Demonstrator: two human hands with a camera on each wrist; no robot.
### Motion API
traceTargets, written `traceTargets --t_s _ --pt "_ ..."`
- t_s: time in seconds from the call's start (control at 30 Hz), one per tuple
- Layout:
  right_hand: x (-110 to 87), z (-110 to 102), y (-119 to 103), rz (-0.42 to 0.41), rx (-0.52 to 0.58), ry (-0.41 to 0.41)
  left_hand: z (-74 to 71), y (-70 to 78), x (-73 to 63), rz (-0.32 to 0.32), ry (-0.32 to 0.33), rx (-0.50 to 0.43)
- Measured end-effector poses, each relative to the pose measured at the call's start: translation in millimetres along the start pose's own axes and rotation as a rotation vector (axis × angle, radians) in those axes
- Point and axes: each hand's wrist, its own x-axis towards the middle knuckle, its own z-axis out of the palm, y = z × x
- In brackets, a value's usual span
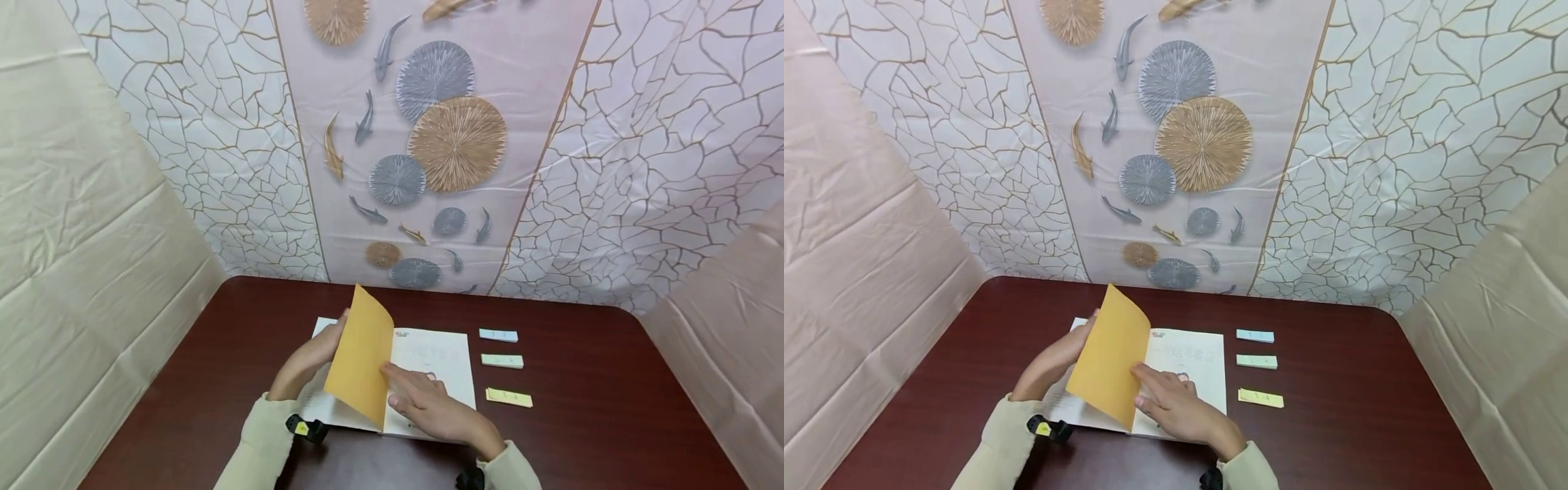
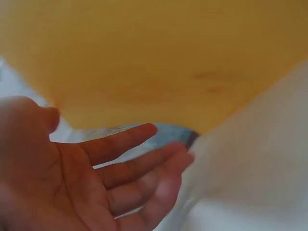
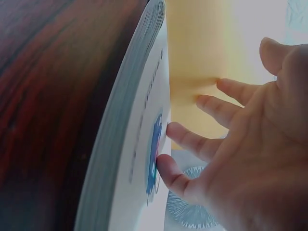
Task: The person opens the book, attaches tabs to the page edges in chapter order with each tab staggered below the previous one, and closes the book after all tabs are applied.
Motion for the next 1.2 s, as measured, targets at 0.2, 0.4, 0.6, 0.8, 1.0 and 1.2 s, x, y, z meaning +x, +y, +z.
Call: traceTargets --t_s 0.2,0.4,0.6,0.8,1.0,1.2 --pt "1.1 1.4 -4.2 -0.003 -0.057 -0.019 -16.2 34.0 -31.2 -0.088 0.113 -0.029" --pt "3.2 1.4 -6.8 0.011 -0.074 -0.027 -28.6 35.1 -43.3 -0.048 0.187 0.134" --pt "3.3 1.2 -7.0 0.038 -0.060 -0.046 -41.2 25.6 -46.7 -0.087 0.220 0.310" --pt "3.5 9.8 -12.8 0.047 -0.130 -0.051 -51.0 2.8 -45.4 -0.157 0.175 0.327" --pt "4.7 22.1 -21.5 0.089 -0.277 -0.051 -53.0 -18.4 -39.6 -0.222 0.151 0.300" --pt "4.8 24.9 -23.2 0.105 -0.348 -0.028 -46.8 -12.4 -35.8 -0.228 0.233 0.480"
